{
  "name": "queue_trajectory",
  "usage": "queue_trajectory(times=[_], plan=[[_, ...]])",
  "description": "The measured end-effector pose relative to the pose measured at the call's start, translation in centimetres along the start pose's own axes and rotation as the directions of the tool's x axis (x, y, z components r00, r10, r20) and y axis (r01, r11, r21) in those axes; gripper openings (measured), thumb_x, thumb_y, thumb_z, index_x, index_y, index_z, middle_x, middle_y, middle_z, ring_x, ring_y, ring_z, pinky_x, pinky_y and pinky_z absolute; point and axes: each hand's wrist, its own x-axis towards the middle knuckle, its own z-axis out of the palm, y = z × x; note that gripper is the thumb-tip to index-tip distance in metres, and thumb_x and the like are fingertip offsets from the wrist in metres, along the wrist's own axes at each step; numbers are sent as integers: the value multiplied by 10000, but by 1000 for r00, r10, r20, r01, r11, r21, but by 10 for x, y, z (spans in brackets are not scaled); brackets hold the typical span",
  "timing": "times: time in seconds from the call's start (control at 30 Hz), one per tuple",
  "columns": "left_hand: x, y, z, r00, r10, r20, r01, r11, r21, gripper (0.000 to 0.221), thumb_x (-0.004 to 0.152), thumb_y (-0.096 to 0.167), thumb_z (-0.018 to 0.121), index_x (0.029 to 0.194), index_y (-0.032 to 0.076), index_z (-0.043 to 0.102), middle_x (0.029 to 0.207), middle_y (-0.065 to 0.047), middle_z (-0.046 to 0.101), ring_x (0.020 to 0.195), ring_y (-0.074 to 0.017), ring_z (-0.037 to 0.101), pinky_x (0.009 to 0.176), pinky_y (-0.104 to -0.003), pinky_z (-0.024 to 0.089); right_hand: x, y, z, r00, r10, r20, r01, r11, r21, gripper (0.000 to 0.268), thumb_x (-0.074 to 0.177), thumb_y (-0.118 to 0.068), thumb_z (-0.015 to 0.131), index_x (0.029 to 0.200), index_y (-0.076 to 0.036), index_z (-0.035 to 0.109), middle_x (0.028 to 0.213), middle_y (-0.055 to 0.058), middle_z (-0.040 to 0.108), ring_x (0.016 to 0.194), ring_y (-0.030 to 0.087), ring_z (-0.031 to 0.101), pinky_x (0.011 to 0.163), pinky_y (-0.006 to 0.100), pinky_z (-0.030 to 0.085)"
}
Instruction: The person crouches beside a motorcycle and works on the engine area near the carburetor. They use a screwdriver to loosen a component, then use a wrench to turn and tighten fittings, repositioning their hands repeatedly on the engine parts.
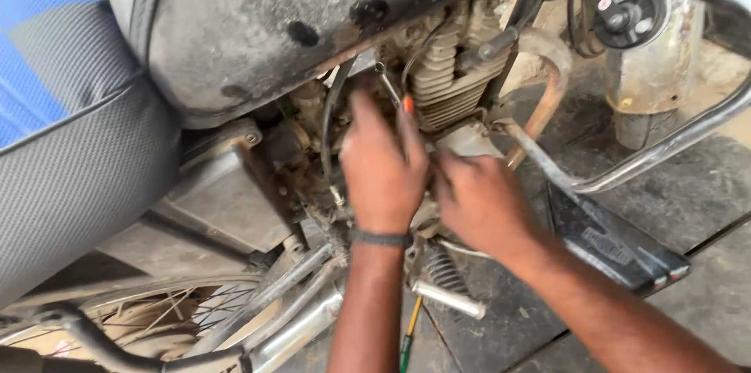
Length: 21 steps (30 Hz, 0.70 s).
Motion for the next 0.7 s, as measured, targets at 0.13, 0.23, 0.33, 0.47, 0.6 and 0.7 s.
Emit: queue_trajectory(times=[0.13,0.23,0.33,0.47,0.6,0.7], plan=[[6,-3,-4,995,82,49,-95,923,373,638,969,139,596,1524,-39,337,1051,-316,694,886,-470,694,721,-538,562,10,2,10,995,-73,-71,70,997,-44,99,850,-59,649,924,3,672,766,225,712,715,417,713,666,509,569],[12,-6,-5,988,-47,147,-9,934,357,708,939,123,591,1578,46,295,970,-297,707,810,-466,707,679,-560,563,16,6,20,1000,-14,-18,14,1000,-13,187,844,-52,659,1022,8,663,745,244,712,724,449,702,675,541,558],[14,-10,-3,979,-122,161,59,936,347,679,952,126,573,1581,125,317,848,-250,723,737,-440,722,647,-550,566,18,11,29,999,0,-33,2,999,52,174,830,-65,673,988,7,651,791,243,723,756,449,710,683,532,572],[16,-22,12,988,-119,101,73,925,373,555,968,120,579,1498,137,414,798,-227,723,716,-432,720,594,-544,549,25,8,19,993,106,47,-107,994,26,290,829,-51,674,1111,0,628,798,235,727,758,422,726,719,505,595],[24,-9,19,991,-120,52,95,936,340,533,968,106,559,1485,120,429,880,-232,742,770,-419,744,637,-517,574,30,12,14,998,58,-6,-56,988,146,670,730,56,636,1390,5,538,880,258,737,780,396,750,729,467,620],[19,-26,20,993,-74,88,48,961,271,580,984,103,565,1534,59,384,1204,-289,664,1049,-423,693,880,-495,562,29,21,23,915,193,355,-270,946,181,547,799,47,617,1329,42,484,848,141,745,726,243,771,647,335,664]])
